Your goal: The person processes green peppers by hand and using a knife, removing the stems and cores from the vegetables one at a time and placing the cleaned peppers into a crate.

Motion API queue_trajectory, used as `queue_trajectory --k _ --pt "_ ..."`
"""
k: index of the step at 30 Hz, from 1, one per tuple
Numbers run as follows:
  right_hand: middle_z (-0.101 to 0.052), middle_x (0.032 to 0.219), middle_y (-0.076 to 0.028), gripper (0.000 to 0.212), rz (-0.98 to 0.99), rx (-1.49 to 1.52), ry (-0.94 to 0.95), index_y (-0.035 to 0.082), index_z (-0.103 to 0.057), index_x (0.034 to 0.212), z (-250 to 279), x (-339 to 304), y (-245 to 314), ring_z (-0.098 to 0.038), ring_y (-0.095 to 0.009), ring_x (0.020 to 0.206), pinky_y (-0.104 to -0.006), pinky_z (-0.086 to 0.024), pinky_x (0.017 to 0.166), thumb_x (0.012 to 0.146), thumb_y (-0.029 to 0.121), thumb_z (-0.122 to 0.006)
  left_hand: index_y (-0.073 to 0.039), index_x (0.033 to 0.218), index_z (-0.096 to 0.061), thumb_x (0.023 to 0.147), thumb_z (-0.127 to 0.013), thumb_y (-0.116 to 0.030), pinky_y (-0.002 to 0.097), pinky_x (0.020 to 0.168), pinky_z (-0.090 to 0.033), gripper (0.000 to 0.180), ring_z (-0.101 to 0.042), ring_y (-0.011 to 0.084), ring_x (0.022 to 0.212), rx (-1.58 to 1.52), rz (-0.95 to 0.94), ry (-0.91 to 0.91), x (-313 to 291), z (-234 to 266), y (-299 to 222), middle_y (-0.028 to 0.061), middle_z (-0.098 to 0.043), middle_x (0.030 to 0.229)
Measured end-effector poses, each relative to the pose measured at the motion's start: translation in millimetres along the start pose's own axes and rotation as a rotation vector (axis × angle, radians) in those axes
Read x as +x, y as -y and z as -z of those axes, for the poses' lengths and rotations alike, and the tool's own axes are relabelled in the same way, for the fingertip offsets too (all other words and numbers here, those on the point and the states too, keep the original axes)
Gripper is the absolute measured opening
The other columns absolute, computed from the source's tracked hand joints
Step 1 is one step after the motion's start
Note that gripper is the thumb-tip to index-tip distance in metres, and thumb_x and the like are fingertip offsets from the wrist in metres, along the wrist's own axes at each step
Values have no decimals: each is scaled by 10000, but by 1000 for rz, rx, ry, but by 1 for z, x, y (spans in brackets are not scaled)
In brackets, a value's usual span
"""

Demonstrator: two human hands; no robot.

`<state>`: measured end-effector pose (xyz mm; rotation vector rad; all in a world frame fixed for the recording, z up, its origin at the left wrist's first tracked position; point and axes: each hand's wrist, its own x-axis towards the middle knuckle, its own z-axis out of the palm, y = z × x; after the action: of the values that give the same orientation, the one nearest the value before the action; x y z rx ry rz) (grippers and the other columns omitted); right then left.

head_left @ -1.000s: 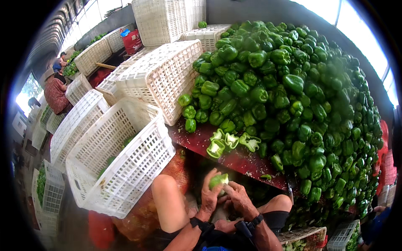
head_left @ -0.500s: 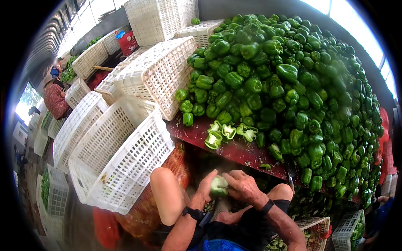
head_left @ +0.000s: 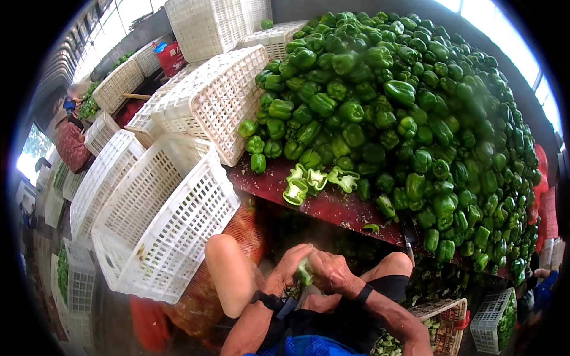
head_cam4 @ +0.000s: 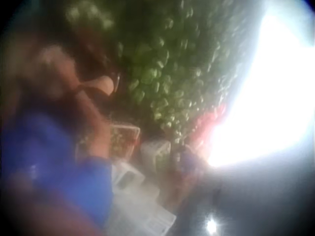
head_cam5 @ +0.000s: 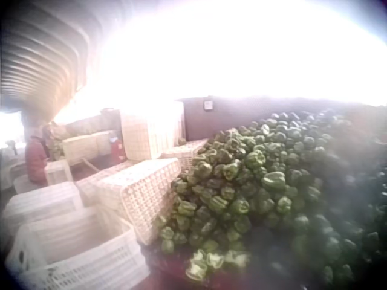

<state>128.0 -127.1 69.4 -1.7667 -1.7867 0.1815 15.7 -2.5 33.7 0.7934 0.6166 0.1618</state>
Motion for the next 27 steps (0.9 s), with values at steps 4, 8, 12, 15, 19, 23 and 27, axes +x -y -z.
queue_trajectory --k 4,8,12,15,19,23,27 --pt "-629 834 -170 316 -136 143 -77 37 -535 1037 0 -3 12 -626 -389 749 -472 -495 618 769 157 -652 -62 1057 -639 986 -546 -235 282 794 -507 209 -623 131 929 36 55 104 -5 9 -2 19 -648 1000" --pt "-636 866 -186 368 -200 399 -196 45 -563 1142 -1 -10 16 -636 -365 768 -427 -511 662 800 155 -646 -51 1067 -632 998 -532 -258 280 805 -506 240 -620 133 924 76 24 111 -9 4 -3 30 -648 1004" --pt "-650 902 -182 318 -504 655 -245 37 -600 1113 -17 -19 9 -653 -301 791 -386 -513 694 825 158 -656 -48 1095 -626 1003 -523 -269 275 820 -506 261 -621 136 921 27 32 100 -4 11 6 39 -648 1021" --pt "-663 913 -153 228 -702 1087 -217 25 -637 1001 9 -3 22 -654 -265 796 -344 -508 695 805 130 -682 -48 1128 -622 1002 -524 -275 280 802 -514 277 -620 137 911 34 -8 102 -5 14 4 47 -650 1022" --pt "-645 846 -118 203 -228 622 -338 31 -654 897 17 -12 -4 -630 -288 745 -366 -507 664 710 71 -720 -36 1172 -602 1011 -487 -262 287 777 -519 300 -619 140 899 65 10 144 -11 -11 -7 62 -646 1033" --pt "-642 867 -145 349 -489 908 -363 -11 -548 1131 27 -54 -20 -541 -201 513 -302 -418 428 886 237 -524 13 1265 -535 1014 -464 -292 382 792 -553 401 -648 265 911 -332 107 474 -17 -11 -8 167 -648 1057" --pt "-645 799 -137 298 -770 895 -375 -19 -583 1014 112 -120 -4 -561 -178 543 -312 -435 457 868 240 -555 31 1340 -458 961 -492 -392 519 831 -560 569 -659 412 929 -301 -31 356 -23 -23 -14 288 -615 1125"
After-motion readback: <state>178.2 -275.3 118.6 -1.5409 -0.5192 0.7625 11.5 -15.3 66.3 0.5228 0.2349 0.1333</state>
